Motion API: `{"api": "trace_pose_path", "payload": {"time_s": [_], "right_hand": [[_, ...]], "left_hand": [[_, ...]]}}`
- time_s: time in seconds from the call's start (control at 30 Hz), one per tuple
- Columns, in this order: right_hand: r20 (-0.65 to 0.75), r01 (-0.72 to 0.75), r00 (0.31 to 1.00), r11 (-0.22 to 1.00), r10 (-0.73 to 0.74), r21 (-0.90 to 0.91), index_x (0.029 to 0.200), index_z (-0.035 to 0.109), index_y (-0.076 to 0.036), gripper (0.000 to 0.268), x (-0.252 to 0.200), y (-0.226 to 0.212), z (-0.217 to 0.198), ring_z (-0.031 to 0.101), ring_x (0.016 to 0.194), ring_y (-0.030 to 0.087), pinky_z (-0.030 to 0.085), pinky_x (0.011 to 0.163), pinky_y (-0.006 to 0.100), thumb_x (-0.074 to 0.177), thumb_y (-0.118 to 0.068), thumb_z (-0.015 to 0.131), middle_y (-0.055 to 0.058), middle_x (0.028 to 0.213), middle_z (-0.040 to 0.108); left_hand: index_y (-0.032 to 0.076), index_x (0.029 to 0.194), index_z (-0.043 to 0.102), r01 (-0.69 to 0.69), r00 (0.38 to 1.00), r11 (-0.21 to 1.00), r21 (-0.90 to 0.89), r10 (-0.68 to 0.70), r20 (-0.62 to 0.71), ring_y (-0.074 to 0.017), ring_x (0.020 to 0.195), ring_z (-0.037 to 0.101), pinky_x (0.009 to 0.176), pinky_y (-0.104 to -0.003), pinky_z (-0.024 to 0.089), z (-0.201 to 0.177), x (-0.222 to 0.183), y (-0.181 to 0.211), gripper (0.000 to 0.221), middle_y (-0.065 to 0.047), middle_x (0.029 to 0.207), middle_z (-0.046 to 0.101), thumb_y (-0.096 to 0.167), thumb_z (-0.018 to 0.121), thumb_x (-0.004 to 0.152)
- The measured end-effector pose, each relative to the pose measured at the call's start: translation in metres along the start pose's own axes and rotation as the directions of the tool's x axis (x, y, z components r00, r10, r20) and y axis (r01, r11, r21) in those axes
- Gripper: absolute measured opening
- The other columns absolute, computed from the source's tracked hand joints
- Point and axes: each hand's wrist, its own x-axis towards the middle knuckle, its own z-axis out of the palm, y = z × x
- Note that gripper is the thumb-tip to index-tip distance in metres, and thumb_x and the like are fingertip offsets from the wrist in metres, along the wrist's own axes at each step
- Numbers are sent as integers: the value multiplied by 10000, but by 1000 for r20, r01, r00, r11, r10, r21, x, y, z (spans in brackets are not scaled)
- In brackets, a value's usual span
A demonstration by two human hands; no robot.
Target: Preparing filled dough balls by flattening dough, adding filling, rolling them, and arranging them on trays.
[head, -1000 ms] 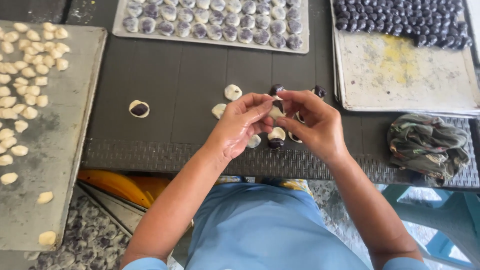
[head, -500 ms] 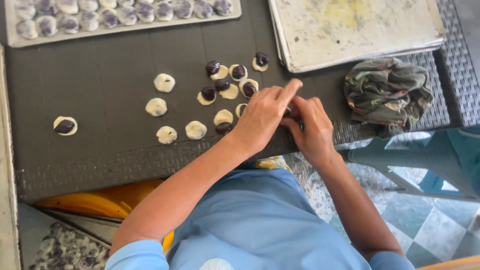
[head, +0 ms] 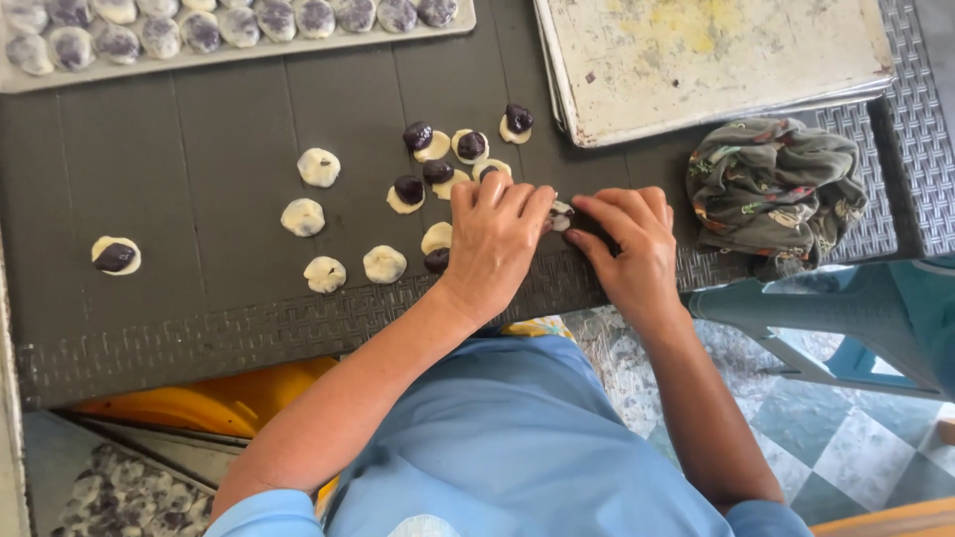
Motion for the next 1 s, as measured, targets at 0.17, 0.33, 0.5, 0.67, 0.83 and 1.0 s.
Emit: {"api": "trace_pose_path", "payload": {"time_s": [0.17,0.33,0.5,0.67,0.83,1.0], "right_hand": [[-35,-7,999,998,9,61,829,683,-60,161,4,-6,17,571,766,271,460,726,363,833,-122,831,56,769,621],[-54,-94,994,991,99,93,867,687,-83,196,9,-6,26,620,750,201,501,672,328,780,-91,863,8,780,629],[-51,-1,999,1000,3,22,802,678,-40,139,14,-7,27,614,791,268,506,720,362,832,-16,811,56,782,642],[-8,-83,997,995,83,52,916,729,-82,125,14,-19,1,628,827,227,528,721,317,833,-53,817,31,850,679],[-29,-49,998,997,51,60,831,700,-50,122,9,-18,17,609,771,238,526,684,324,823,-19,817,55,804,668],[-72,-44,996,990,54,133,825,681,-70,158,14,-7,25,640,774,234,517,677,306,819,-14,829,37,818,658]], "left_hand": [[123,977,621,63,998,989,-133,-62,13,-197,857,523,724,-348,368,11,-4,1,106,-15,777,569,85,655,884],[88,1004,640,65,998,977,-204,-66,0,-185,877,533,743,-338,371,6,-11,8,69,-32,845,597,89,608,942],[107,1153,628,77,994,992,-96,-69,82,-200,987,502,811,-392,334,-7,-9,6,193,-27,1017,574,161,536,992],[119,1020,572,81,996,996,-20,-82,-24,-201,827,482,702,-355,329,0,-4,0,112,-16,825,503,69,611,928],[126,892,566,46,995,994,-100,-54,-80,-202,816,495,699,-348,351,13,-6,2,125,-13,759,502,49,662,871],[134,897,630,86,995,993,-86,-90,-45,-145,874,502,758,-335,342,12,-7,7,65,6,921,558,82,666,909]]}}
